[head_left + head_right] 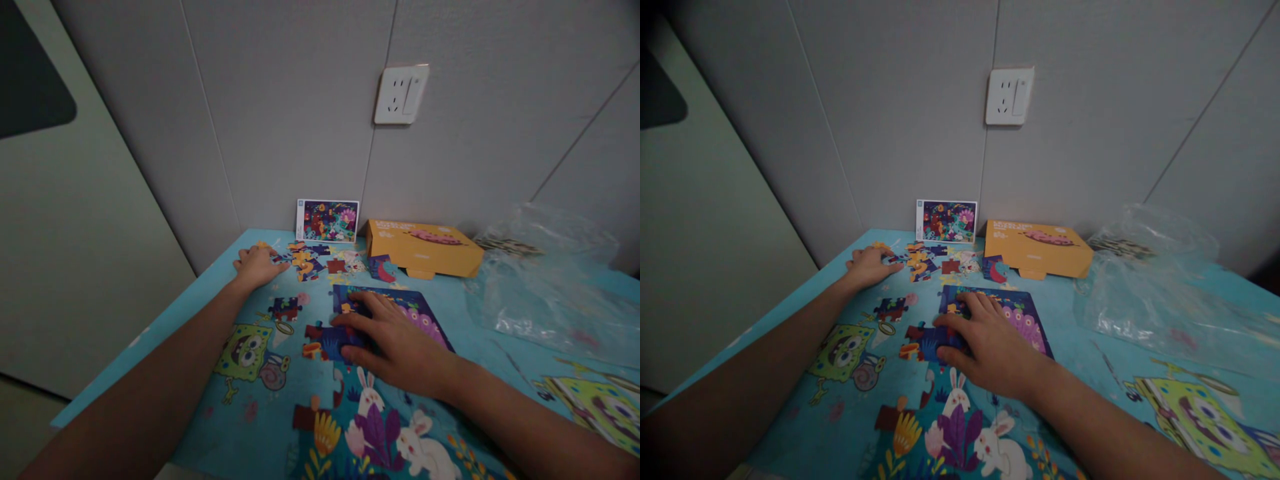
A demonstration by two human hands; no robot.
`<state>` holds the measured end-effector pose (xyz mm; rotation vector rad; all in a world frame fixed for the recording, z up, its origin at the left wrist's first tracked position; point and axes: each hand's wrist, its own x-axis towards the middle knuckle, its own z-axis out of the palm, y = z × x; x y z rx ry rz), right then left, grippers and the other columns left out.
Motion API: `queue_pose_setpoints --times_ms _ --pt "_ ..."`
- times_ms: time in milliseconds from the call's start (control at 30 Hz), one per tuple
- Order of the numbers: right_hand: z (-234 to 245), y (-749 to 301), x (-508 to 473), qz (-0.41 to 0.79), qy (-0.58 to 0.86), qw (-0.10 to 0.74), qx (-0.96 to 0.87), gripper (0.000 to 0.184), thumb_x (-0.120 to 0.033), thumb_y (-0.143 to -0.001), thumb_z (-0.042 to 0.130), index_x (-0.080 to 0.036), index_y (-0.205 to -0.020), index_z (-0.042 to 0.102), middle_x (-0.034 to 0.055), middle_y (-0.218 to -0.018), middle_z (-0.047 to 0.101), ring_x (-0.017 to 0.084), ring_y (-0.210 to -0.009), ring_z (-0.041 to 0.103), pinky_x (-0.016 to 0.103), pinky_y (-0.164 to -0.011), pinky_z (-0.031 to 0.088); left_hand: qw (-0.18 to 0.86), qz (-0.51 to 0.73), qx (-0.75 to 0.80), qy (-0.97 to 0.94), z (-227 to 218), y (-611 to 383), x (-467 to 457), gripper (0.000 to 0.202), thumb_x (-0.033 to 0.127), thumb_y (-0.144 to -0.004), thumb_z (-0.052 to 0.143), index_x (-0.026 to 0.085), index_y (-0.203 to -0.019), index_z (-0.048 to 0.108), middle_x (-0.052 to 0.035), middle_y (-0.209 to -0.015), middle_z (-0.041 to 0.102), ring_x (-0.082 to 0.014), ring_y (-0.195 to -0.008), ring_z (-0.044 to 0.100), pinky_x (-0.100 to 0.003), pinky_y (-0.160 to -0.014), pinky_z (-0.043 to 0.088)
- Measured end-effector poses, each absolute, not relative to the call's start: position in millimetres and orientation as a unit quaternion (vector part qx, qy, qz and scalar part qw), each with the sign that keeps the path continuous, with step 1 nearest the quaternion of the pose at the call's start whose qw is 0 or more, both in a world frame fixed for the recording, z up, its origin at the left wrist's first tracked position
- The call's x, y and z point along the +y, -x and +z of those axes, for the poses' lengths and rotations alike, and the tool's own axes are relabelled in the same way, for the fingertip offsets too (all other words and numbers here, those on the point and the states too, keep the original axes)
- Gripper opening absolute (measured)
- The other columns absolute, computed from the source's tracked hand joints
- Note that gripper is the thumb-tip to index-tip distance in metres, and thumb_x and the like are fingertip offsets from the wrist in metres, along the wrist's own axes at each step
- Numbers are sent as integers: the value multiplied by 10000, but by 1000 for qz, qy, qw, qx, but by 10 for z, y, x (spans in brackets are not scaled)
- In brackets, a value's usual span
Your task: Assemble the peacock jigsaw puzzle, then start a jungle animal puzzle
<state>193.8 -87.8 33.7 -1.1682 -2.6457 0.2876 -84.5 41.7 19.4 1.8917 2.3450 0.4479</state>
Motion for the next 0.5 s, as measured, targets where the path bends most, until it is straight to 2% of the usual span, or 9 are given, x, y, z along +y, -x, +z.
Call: queue_pose_setpoints --times_ms 133,267,500 --pt "336 -1940 -874 96 393 128 -906 410 -472 -904 526 -293 -1267 590 135 -1295 470 333 -1197 444 562 -986 397 67 161 768 -616 235 819 403 489 566 -651 666 282 -1048 702 -131 -1287 560 -441 -1234 395 -572 -955 353" --pt "345 -1940 -872 97 395 124 -905 411 -469 -903 529 -300 -1273 586 137 -1308 464 339 -1215 436 570 -994 390 80 154 769 -616 289 767 365 453 543 -616 691 277 -982 713 -135 -1248 574 -438 -1223 407 -565 -947 359" --pt "344 -1935 -880 99 402 109 -904 418 -483 -909 513 -310 -1284 576 141 -1330 443 345 -1240 420 574 -1005 378 102 102 748 -647 349 673 271 406 332 -603 654 313 -1008 667 -89 -1332 520 -410 -1212 443 -553 -922 391"
